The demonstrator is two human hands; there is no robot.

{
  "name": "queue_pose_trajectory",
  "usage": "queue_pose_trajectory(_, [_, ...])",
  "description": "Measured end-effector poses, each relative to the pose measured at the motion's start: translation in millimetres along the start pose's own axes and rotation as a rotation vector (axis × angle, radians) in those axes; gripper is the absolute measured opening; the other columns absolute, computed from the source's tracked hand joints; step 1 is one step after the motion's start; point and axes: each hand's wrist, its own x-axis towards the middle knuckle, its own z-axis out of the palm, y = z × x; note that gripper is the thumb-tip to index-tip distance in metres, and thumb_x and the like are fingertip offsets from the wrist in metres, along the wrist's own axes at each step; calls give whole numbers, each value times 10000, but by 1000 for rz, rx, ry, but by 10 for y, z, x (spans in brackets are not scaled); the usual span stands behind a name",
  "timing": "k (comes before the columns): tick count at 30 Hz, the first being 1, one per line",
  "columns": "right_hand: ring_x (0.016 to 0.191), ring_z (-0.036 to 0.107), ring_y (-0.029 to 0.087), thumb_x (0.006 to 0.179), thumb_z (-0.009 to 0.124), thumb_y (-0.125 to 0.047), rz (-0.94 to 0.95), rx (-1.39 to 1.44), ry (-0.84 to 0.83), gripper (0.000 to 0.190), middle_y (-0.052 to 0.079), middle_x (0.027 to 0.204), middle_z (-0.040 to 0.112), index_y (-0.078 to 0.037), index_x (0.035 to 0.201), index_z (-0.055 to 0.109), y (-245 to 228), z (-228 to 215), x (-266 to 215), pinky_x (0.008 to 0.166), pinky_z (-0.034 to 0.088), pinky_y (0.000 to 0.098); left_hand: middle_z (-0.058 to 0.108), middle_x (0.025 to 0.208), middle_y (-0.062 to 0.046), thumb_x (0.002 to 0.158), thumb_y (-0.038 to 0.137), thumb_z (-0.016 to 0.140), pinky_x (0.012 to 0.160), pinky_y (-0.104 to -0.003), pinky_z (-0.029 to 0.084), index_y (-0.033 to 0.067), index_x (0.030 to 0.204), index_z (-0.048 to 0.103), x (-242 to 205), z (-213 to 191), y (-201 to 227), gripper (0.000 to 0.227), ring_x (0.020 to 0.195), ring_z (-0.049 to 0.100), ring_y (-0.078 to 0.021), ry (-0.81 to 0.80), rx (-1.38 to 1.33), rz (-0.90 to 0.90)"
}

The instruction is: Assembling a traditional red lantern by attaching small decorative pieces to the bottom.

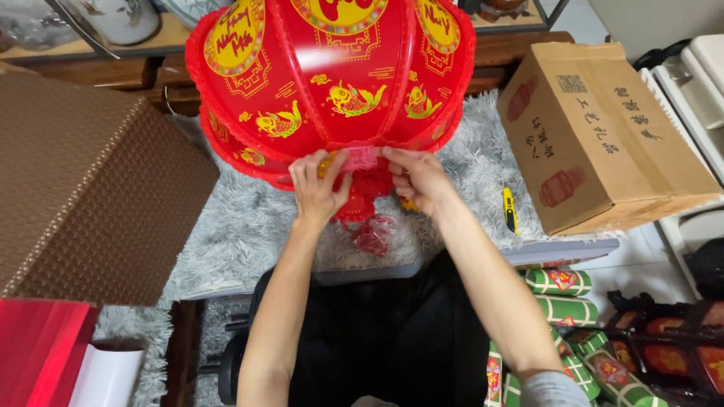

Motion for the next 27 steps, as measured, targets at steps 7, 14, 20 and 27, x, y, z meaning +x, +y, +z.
queue_pose_trajectory(7, [411,443,36,862,853,-190,66,-59,66,315,-51,532,424,-87,707,598,-9,1,176,404,295,138,576,1174,-29,939,457,746,921,-419,465,307,1275,746,-64,72,74,368,1042,508,-250,-29,5,28])
queue_pose_trajectory(14, [405,464,81,847,838,-183,-23,-278,24,239,41,506,482,-30,722,704,-145,25,267,403,305,173,557,1132,-11,938,429,767,867,-406,456,285,1342,707,144,-26,162,433,1016,498,-240,-40,-45,-25])
queue_pose_trajectory(20, [422,389,44,933,771,-225,-32,-134,-44,184,-20,538,393,-65,873,702,-330,-299,-35,421,299,151,570,1163,-33,842,359,869,882,-423,477,200,1340,678,41,-43,79,557,1050,529,-268,-62,-144,-86])
queue_pose_trajectory(27, [500,409,1,924,801,-394,104,29,288,444,-96,559,388,-162,681,510,228,-1409,151,443,319,111,598,1158,-31,755,32,831,905,-428,463,156,1200,693,97,7,-108,482,1049,543,-286,-86,-200,-88])
